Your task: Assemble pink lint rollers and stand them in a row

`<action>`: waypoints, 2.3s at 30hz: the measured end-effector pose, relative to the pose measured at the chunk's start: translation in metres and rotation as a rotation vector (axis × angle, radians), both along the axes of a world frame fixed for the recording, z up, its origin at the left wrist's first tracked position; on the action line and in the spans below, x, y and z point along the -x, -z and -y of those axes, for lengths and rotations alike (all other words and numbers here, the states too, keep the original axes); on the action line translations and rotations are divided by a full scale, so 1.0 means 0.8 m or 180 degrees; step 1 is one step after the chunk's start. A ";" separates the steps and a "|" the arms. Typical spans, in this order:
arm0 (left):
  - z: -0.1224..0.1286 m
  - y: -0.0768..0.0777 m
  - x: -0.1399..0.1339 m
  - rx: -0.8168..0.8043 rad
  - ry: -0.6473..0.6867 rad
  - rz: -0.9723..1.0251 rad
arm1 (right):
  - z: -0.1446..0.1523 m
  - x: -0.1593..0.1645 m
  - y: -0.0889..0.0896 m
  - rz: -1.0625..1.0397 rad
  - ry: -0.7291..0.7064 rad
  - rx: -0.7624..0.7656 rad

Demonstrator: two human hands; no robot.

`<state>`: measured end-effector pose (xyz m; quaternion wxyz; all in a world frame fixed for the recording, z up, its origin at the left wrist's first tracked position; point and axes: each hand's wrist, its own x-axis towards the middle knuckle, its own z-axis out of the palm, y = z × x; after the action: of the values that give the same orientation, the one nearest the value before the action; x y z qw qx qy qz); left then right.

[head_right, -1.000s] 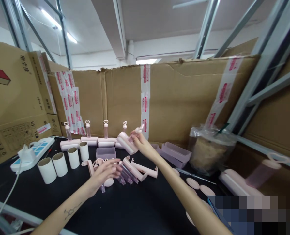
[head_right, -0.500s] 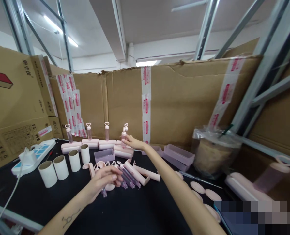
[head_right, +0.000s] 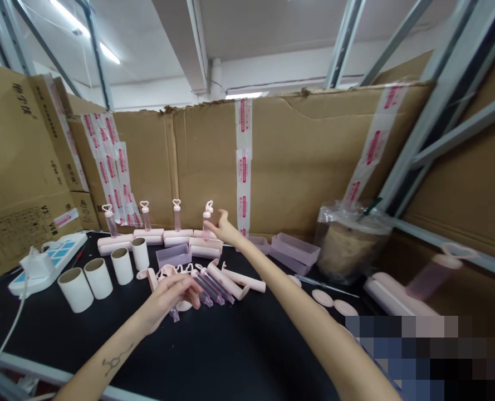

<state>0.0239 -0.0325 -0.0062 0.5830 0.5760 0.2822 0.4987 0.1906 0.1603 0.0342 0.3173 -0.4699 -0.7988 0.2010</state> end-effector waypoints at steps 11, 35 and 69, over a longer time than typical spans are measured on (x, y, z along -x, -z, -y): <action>-0.012 0.008 0.023 -0.1729 -0.1542 -0.2058 | 0.161 -0.034 -0.003 0.1451 -0.0984 0.0149; -0.016 0.001 0.072 -0.1995 -0.1571 -0.2802 | 0.204 -0.002 0.079 0.0366 -0.1141 -0.0795; 0.000 0.031 0.000 -0.0100 -0.0972 -0.0087 | 0.208 -0.024 0.075 -0.0062 -0.0334 -0.0506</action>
<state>0.0239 -0.0324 -0.0308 0.4874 0.5422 0.3665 0.5780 0.2100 -0.0062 -0.0256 0.3504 -0.3988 -0.8326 0.1579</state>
